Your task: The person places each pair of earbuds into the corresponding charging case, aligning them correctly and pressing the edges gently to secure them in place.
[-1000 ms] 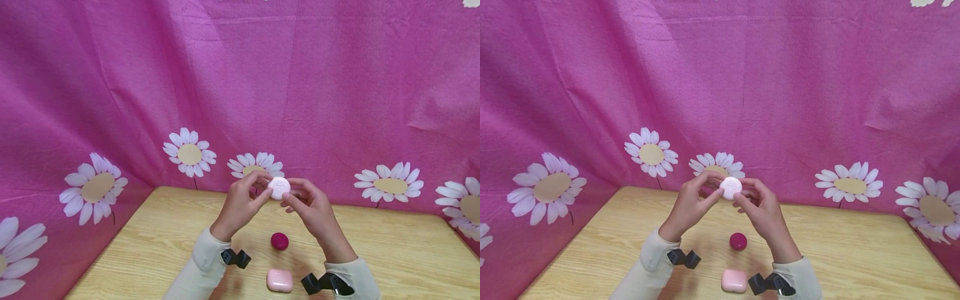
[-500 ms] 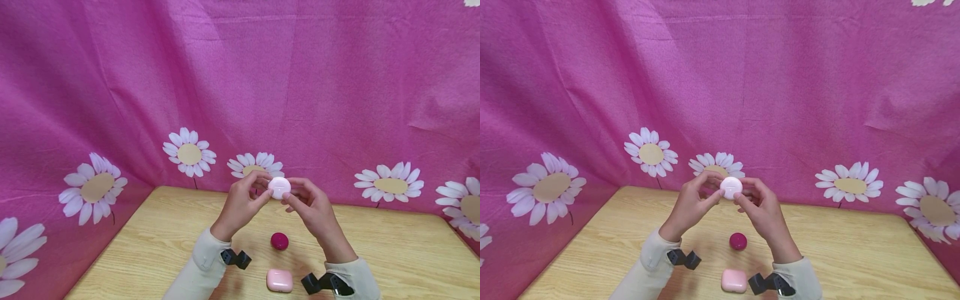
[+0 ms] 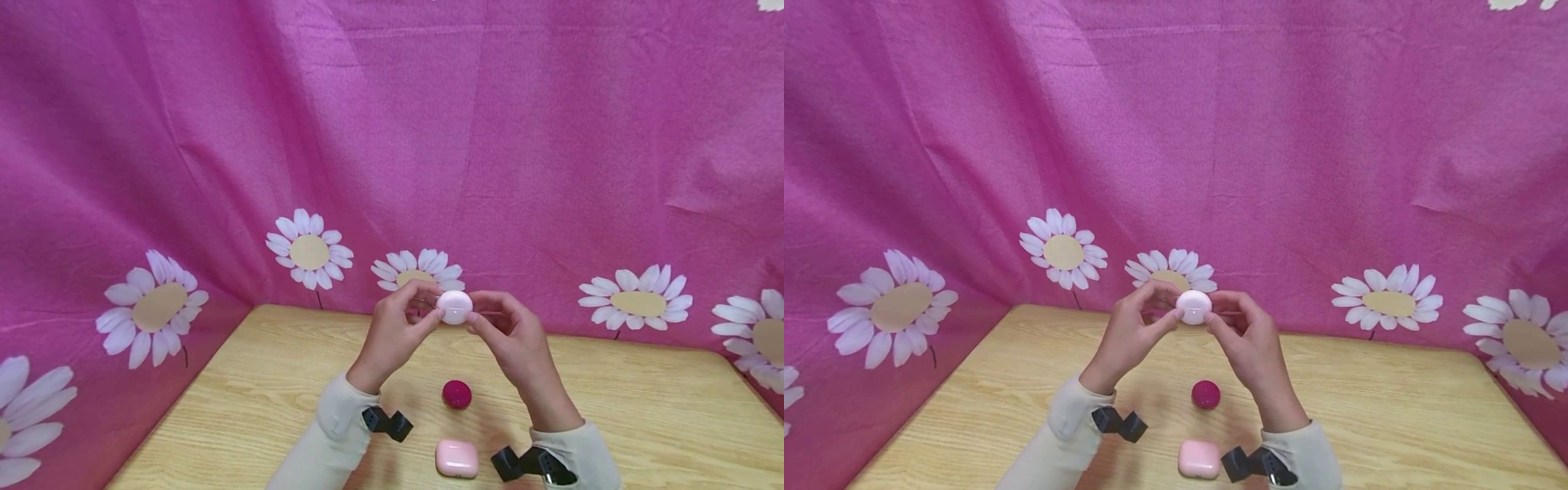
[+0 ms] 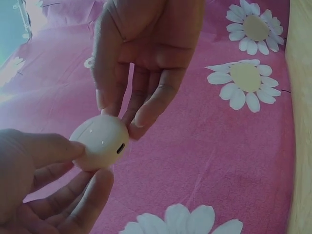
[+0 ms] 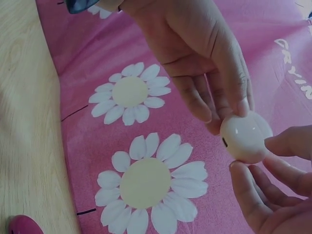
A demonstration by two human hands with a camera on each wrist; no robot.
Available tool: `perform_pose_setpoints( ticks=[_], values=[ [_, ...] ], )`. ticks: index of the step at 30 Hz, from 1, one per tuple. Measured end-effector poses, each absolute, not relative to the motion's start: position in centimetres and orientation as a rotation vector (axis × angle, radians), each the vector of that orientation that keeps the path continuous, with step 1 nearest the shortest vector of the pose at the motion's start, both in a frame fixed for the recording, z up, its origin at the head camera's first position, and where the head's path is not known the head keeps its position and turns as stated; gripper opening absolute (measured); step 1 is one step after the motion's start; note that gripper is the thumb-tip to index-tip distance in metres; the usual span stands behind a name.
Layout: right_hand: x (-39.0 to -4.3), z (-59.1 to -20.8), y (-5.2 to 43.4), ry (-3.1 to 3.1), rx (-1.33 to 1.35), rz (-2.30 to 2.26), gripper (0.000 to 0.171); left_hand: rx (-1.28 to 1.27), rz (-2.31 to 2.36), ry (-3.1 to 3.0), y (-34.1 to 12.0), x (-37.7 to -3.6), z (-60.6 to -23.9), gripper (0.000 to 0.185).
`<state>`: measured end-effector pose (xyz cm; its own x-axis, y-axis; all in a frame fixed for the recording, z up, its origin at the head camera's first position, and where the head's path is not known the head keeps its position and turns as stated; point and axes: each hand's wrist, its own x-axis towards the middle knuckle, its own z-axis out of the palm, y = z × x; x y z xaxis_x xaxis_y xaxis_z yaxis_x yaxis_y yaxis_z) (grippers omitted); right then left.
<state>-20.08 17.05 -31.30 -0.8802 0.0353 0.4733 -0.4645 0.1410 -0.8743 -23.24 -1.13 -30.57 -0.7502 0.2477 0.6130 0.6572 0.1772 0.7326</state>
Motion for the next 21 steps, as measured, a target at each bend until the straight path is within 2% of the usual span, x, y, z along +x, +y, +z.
perform_pose_setpoints(
  ticks=[21],
  values=[
    [-20.0,-31.3,17.1,-2.165,0.235,1.790,0.031,-0.758,-1.521,-2.197,-0.8,-24.0,-31.8,0.029]
  ],
)
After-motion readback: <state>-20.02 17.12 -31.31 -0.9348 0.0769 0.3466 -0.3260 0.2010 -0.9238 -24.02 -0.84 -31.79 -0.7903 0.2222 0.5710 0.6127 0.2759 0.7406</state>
